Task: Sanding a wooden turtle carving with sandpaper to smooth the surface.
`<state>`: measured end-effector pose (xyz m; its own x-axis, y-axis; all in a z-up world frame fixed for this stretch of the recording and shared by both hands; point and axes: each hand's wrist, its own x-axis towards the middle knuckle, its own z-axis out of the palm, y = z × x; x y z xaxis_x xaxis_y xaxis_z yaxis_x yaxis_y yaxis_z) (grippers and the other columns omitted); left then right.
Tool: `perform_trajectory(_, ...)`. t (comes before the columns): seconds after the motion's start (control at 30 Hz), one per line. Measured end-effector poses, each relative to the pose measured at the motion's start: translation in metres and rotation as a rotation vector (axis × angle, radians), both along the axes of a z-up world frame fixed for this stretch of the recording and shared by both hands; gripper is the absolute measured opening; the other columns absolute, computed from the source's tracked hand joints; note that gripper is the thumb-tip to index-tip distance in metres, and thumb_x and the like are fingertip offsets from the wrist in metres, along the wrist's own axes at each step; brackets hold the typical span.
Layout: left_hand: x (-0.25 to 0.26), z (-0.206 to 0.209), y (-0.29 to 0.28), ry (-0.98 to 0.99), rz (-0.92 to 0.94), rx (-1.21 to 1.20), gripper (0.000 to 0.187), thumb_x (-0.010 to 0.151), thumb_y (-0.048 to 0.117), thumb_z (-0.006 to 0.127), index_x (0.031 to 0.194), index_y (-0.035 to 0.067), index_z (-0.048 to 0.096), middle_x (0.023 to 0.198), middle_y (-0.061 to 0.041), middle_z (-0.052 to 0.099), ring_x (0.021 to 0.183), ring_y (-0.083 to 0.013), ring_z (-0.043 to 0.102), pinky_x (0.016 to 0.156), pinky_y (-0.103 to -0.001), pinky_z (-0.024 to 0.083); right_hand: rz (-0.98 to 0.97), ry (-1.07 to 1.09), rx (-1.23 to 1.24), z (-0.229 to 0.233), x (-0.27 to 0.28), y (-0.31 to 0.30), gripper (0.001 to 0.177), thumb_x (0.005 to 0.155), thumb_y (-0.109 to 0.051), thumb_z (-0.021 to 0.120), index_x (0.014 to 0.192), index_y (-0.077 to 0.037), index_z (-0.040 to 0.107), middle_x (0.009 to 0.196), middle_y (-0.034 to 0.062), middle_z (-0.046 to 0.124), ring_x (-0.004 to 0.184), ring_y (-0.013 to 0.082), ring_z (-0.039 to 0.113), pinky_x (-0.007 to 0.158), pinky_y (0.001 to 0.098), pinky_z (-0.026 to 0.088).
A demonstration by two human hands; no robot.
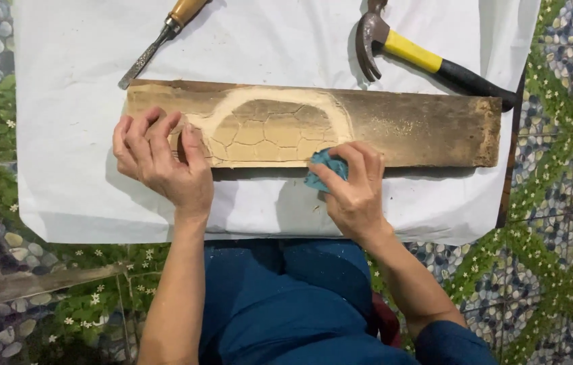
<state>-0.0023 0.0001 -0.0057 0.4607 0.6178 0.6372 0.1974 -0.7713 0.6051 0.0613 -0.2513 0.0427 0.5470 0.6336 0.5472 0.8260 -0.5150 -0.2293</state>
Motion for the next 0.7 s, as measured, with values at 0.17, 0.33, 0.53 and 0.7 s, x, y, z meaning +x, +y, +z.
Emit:
perform_trajectory(0.17,0.000,0.003,0.002,-0.003,-0.012,0.018,0.020,0.103,0.027,0.068,0.104,0.009,0.074,0.111,-0.008,0.064,0.127,-0.0379,0.047,0.103,-0.050,0.028,0.063,-0.091,-0.008,-0.017,0.003,0.021,0.028,0.096,0.001,0.054,0.092,-0.017,0.076,0.108,0.0099,0.060,0.110,0.0345,0.056,0.089,0.0413,0.040)
perform_trajectory(0.33,0.000,0.002,0.001,0.001,0.015,0.010,0.021,0.103,0.030,0.067,0.104,0.011,0.074,0.111,-0.006,0.064,0.127,-0.0373,0.048,0.103,-0.049,0.029,0.004,-0.048,-0.030,-0.016,0.004,0.014,0.026,0.092,0.000,0.056,0.093,-0.016,0.077,0.108,0.0098,0.061,0.111,0.0362,0.055,0.091,0.0436,0.040)
perform_trajectory(0.53,-0.001,0.007,0.000,0.011,0.004,0.013,0.022,0.103,0.029,0.065,0.104,0.010,0.074,0.111,-0.007,0.064,0.126,-0.0372,0.047,0.101,-0.049,0.030,0.050,-0.043,0.005,-0.018,-0.003,0.030,0.029,0.093,0.003,0.052,0.093,-0.014,0.076,0.108,0.0107,0.061,0.110,0.0371,0.056,0.091,0.0444,0.041)
perform_trajectory(0.7,0.002,0.005,0.000,0.003,0.032,0.007,0.022,0.102,0.032,0.065,0.102,0.013,0.074,0.112,-0.005,0.064,0.127,-0.0352,0.048,0.101,-0.047,0.030,0.010,-0.016,0.003,-0.013,-0.002,0.032,0.029,0.088,0.002,0.055,0.099,-0.014,0.077,0.107,0.0104,0.061,0.108,0.0385,0.056,0.093,0.0463,0.044)
